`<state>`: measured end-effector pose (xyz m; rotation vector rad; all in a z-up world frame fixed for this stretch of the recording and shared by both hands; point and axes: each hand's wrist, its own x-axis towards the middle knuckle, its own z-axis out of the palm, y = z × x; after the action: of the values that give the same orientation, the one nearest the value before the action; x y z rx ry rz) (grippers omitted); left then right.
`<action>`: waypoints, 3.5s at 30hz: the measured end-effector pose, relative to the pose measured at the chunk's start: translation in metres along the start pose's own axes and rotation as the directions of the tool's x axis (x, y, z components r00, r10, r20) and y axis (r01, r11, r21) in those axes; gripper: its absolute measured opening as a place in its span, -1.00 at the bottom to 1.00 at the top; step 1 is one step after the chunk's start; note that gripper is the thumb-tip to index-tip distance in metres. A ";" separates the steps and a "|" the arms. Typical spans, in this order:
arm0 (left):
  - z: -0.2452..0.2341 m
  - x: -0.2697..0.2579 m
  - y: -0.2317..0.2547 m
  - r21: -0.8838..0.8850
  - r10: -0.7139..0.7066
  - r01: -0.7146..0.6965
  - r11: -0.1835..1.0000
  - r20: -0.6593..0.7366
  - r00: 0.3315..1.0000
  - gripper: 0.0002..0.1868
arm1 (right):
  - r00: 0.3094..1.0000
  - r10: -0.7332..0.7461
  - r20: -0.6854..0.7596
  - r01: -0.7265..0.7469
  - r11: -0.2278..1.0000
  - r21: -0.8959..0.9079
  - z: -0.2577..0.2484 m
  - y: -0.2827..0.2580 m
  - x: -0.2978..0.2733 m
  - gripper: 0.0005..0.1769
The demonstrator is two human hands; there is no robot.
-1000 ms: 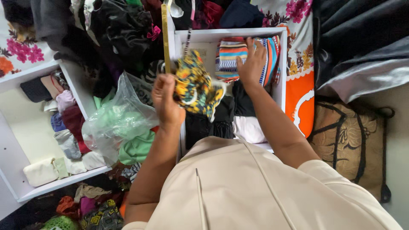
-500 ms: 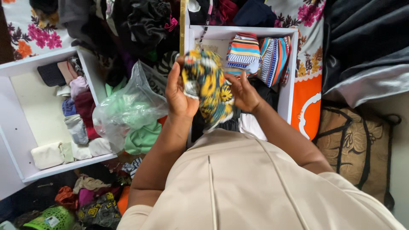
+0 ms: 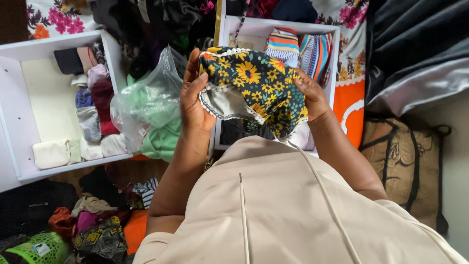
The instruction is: The person sorts through a pile of clothes on a bed, folding various items such as underwear and swimwear before placing them into a white drawer.
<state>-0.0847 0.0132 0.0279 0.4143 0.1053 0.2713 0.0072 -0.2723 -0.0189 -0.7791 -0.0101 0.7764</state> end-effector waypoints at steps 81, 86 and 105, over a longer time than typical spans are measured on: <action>-0.085 -0.160 -0.006 0.890 -0.722 0.274 0.363 0.083 0.687 -0.47 | 0.552 -0.669 -0.498 0.308 0.719 -0.623 0.114 0.170 -0.233 -0.72; -0.068 -0.158 -0.009 0.547 -0.920 0.828 0.126 -0.248 0.304 -0.29 | 0.522 -0.751 -0.403 0.285 0.600 -0.748 0.139 0.168 -0.231 -0.70; -0.094 -0.151 -0.067 0.468 -0.990 0.875 0.121 0.119 0.073 -0.16 | 0.616 -0.276 -0.738 0.213 0.960 -0.181 0.101 0.155 -0.233 -0.57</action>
<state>-0.2285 -0.0522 -0.0786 0.5986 -0.0261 -1.2619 -0.2880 -0.2863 0.0179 -1.1086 0.6138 0.1299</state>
